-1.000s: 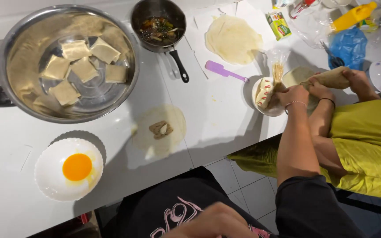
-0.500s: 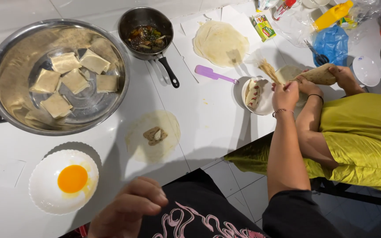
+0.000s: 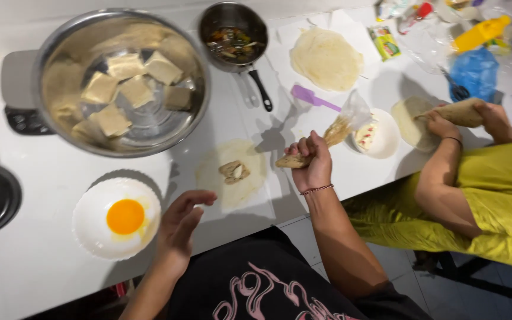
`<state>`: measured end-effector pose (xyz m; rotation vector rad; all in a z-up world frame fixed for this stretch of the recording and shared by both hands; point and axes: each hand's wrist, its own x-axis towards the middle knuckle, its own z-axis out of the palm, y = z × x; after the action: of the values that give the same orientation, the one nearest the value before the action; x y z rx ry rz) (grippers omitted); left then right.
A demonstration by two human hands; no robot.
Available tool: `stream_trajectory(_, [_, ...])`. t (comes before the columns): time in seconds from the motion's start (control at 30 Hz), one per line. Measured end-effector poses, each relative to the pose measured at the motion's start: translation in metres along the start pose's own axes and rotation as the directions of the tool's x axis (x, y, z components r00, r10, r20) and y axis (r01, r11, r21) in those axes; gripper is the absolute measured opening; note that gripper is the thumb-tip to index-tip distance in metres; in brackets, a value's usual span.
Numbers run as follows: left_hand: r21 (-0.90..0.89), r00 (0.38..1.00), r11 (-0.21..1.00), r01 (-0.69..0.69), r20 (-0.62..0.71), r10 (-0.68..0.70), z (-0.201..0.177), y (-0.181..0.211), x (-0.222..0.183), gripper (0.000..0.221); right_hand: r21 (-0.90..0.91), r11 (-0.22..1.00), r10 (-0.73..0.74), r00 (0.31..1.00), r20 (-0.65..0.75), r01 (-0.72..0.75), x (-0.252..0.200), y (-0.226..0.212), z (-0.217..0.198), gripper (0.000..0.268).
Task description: Folding wrappers with filling to prepare food items
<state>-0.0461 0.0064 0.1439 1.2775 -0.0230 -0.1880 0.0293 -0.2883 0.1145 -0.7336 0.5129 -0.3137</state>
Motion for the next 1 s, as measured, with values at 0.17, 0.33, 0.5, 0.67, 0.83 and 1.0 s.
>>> stream_trajectory(0.17, [0.407, 0.993, 0.913, -0.001, -0.107, 0.049, -0.015, -0.058, 0.033, 0.031, -0.046, 0.998, 0.047, 0.999, 0.018, -0.046, 0.004, 0.045, 0.024, 0.050])
stream_trajectory(0.33, [0.840, 0.940, 0.466, -0.278, 0.138, 0.311, -0.024, -0.098, 0.050, 0.031, -0.158, 0.986, 0.054, 0.998, 0.034, -0.048, 0.019, 0.095, 0.020, 0.052])
stream_trajectory(0.5, [0.895, 0.856, 0.224, -0.386, 0.256, 0.450, -0.037, -0.133, 0.055, 0.040, -0.195, 0.979, 0.042, 0.998, -0.053, -0.051, 0.025, 0.102, 0.010, 0.051])
stream_trajectory(0.67, [0.904, 0.779, 0.085, -0.419, 0.310, 0.545, -0.040, -0.137, 0.059, 0.048, -0.163, 0.979, 0.105, 0.989, -0.107, -0.122, 0.028, 0.110, 0.005, 0.050])
stream_trajectory(0.83, [0.905, 0.736, 0.087, -0.417, 0.280, 0.616, -0.033, -0.124, 0.059, 0.052, -0.134, 0.981, 0.122, 0.983, -0.140, -0.141, 0.030, 0.121, 0.007, 0.050])
stream_trajectory(1.0, [0.896, 0.743, 0.107, -0.432, 0.286, 0.605, -0.034, -0.120, 0.058, 0.052, -0.162, 0.980, 0.096, 0.985, -0.143, -0.119, 0.030, 0.121, 0.012, 0.049])
